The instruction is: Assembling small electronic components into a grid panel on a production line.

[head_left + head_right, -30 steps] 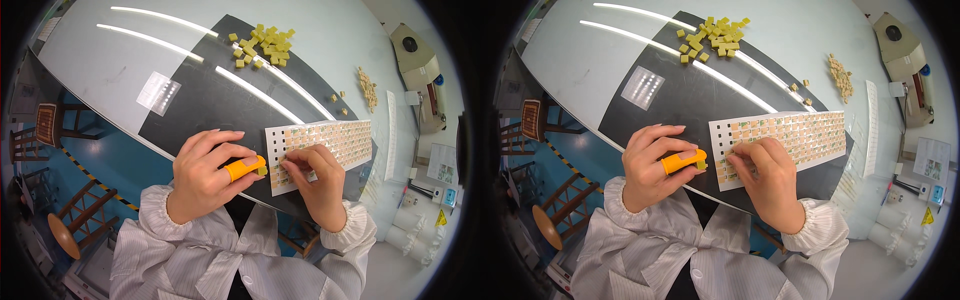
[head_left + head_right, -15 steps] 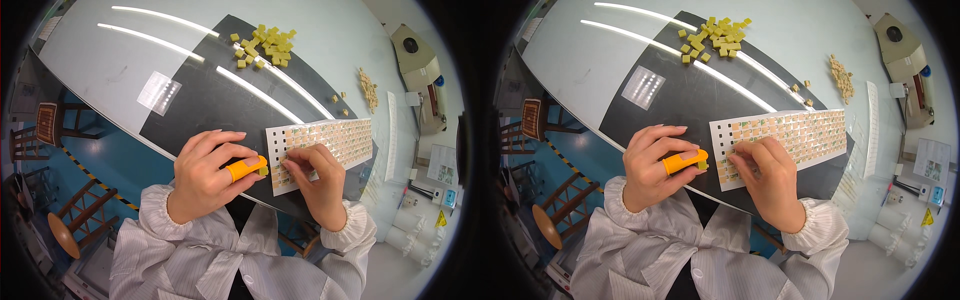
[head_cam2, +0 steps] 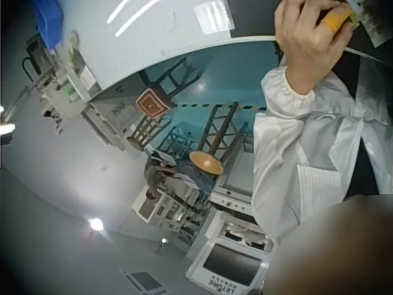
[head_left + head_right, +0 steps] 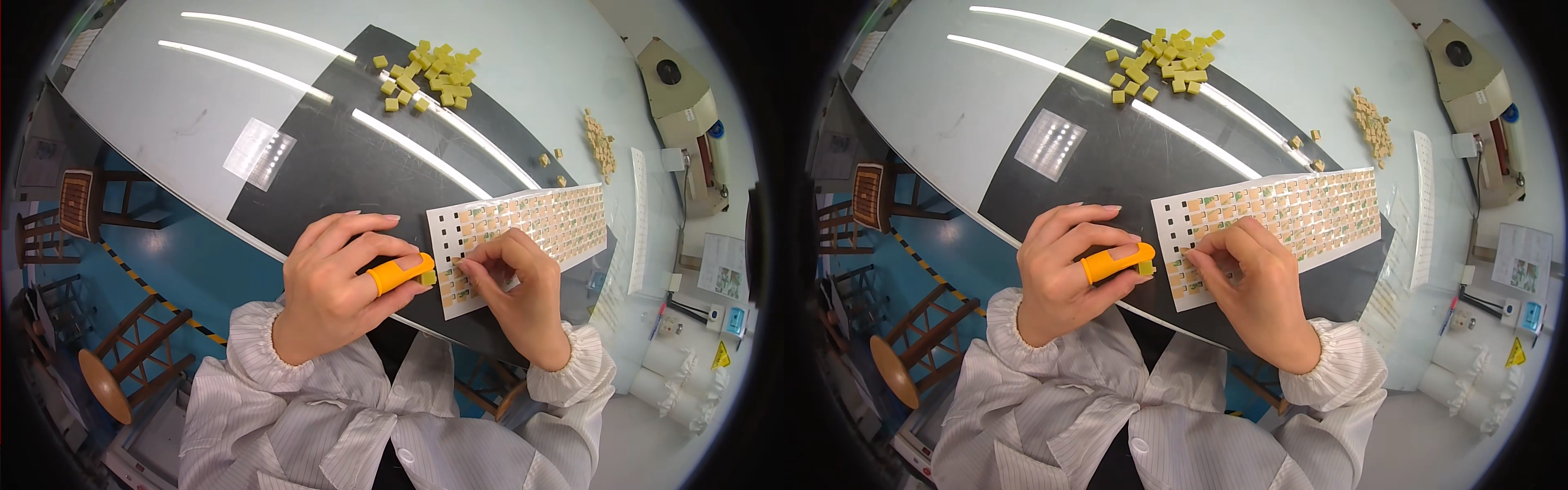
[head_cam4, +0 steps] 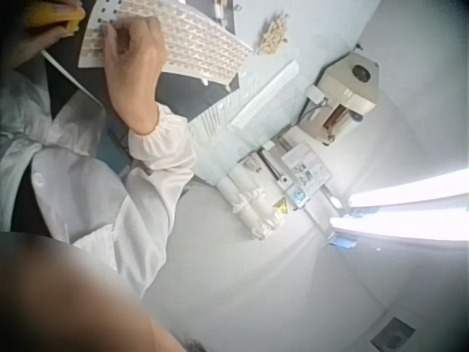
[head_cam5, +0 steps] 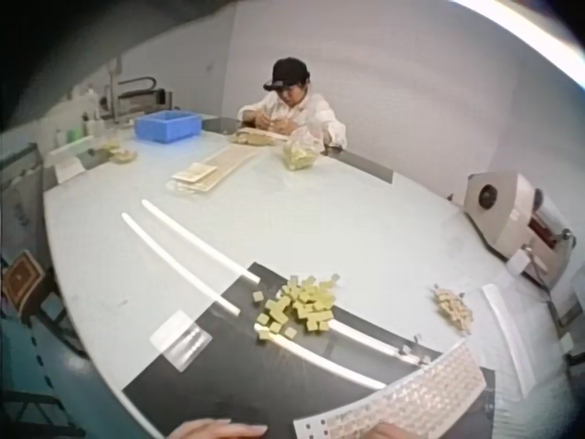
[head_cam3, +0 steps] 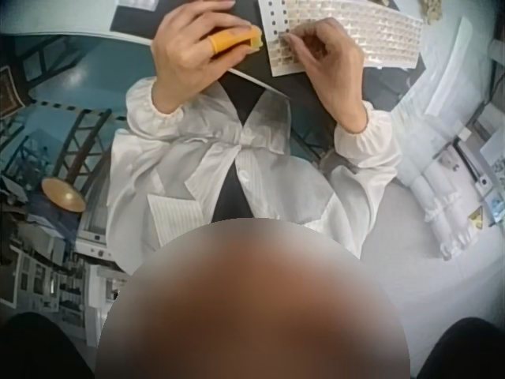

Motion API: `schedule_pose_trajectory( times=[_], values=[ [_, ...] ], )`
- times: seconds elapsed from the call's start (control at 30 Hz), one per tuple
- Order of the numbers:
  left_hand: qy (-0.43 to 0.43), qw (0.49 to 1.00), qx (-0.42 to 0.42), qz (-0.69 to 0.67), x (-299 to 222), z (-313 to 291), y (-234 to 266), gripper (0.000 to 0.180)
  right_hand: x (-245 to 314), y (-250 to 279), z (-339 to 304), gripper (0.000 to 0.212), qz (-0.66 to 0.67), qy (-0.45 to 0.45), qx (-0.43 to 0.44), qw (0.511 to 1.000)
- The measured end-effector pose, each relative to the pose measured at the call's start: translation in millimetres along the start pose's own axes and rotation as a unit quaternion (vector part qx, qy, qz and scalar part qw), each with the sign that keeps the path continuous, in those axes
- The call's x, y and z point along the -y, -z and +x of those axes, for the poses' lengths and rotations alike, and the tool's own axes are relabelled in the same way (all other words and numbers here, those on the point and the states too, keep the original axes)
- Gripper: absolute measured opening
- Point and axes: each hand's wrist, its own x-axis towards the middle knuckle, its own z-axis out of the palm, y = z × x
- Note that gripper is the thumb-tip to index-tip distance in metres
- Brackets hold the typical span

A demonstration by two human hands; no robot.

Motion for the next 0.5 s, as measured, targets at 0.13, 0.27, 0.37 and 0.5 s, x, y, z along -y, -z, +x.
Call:
schedule_pose_trajectory(
  times=[0.13,0.27,0.37,0.5],
  values=[
    [-0.003,1.000,-0.004,0.001,-1,1,1,0.019,3,8,3,0.011,0.058,-0.025,0.064,0.996],
    [-0.002,1.000,-0.004,0.002,-1,2,0,0.019,7,13,11,0.013,0.356,-0.208,0.187,0.892],
    [-0.003,1.000,-0.003,0.003,-1,3,0,0.019,11,14,21,0.015,0.408,-0.276,0.254,0.832],
    [-0.002,1.000,-0.003,0.001,-1,3,0,0.019,9,10,26,0.015,0.413,-0.277,0.269,0.825]
  ],
)
